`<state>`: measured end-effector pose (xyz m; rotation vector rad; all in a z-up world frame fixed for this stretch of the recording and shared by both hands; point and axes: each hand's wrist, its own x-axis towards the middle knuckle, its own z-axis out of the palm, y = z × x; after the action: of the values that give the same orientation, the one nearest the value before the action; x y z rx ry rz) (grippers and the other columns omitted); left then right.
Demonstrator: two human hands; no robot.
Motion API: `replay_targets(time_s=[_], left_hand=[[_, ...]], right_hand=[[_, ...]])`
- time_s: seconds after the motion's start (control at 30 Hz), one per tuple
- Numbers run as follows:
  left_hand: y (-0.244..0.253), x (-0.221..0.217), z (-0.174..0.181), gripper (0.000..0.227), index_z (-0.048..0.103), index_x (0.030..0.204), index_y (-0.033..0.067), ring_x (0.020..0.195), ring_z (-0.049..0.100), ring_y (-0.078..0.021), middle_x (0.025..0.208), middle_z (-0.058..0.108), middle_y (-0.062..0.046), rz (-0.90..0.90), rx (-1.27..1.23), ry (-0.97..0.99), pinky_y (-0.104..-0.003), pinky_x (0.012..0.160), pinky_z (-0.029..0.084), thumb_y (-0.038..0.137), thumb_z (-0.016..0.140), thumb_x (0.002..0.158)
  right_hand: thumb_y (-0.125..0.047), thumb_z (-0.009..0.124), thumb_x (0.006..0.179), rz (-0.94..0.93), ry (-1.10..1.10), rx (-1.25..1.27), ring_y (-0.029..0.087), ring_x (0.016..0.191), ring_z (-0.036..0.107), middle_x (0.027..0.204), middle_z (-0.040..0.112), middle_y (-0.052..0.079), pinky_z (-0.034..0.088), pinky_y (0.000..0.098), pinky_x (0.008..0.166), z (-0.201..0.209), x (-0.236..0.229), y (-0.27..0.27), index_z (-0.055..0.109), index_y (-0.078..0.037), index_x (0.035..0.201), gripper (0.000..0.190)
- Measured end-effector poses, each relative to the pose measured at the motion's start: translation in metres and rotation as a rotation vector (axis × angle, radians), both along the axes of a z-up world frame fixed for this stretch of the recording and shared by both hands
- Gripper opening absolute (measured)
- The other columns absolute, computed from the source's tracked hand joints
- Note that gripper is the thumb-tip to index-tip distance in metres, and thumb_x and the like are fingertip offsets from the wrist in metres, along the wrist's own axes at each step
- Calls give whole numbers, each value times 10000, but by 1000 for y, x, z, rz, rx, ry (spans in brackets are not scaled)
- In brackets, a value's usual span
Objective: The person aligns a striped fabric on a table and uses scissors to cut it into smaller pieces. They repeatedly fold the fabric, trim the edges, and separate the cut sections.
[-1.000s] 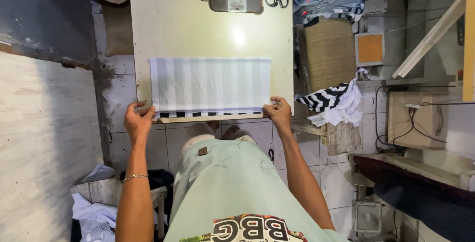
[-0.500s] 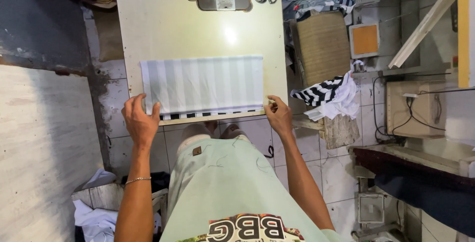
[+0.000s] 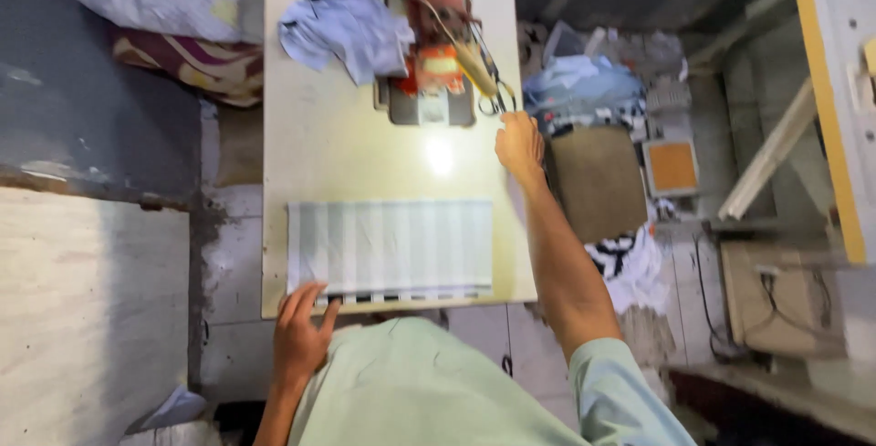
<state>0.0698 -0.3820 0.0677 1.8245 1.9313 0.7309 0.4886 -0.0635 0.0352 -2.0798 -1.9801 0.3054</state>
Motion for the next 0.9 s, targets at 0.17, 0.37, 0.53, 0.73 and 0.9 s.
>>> replay_targets(time_s=[0.17, 0.37, 0.53, 0.73, 0.9], left_hand=[[-55, -55, -3, 365, 731, 1226, 123, 1216, 626, -278, 1271, 690, -76, 330, -155, 27, -424, 1056, 483, 283, 721, 898], [-88, -86, -15, 373, 724, 1266, 102, 1128, 661, -234, 1258, 702, -94, 534, -277, 40, -399, 820, 594, 286, 705, 943], [-50, -71, -13, 349, 704, 1266, 47, 1086, 670, -249, 1249, 679, -138, 314, -100, -117, -373, 826, 608, 199, 705, 952], [-5, -59, -9, 316, 687, 1281, 32, 1041, 666, -294, 1267, 656, -159, 175, -38, -150, -431, 835, 577, 185, 662, 1005], [26, -23, -11, 244, 732, 1192, 52, 1044, 698, -332, 1137, 688, -127, 64, 125, -132, -399, 814, 600, 164, 743, 976]], right_hand=[[-103, 372, 920, -221, 187, -130, 510, 1111, 609, 1199, 622, 265, 454, 599, 957, -45, -19, 70, 575, -81, 1285, 418], [-303, 404, 1040, -276, 129, 89, 504, 1038, 609, 1242, 573, 222, 447, 584, 923, -96, -23, 75, 527, -62, 1312, 384], [-89, 541, 853, -188, -14, -164, 488, 1092, 567, 1050, 601, 267, 497, 589, 909, -44, -22, 32, 605, -76, 1224, 376], [-193, 647, 779, -405, 621, -331, 170, 761, 687, 910, 735, 63, 547, 313, 716, -13, 5, -92, 478, -145, 1424, 668], [-127, 800, 810, -543, 839, -293, 390, 869, 679, 1022, 668, 293, 557, 488, 731, -38, 17, -257, 480, 16, 1426, 710]])
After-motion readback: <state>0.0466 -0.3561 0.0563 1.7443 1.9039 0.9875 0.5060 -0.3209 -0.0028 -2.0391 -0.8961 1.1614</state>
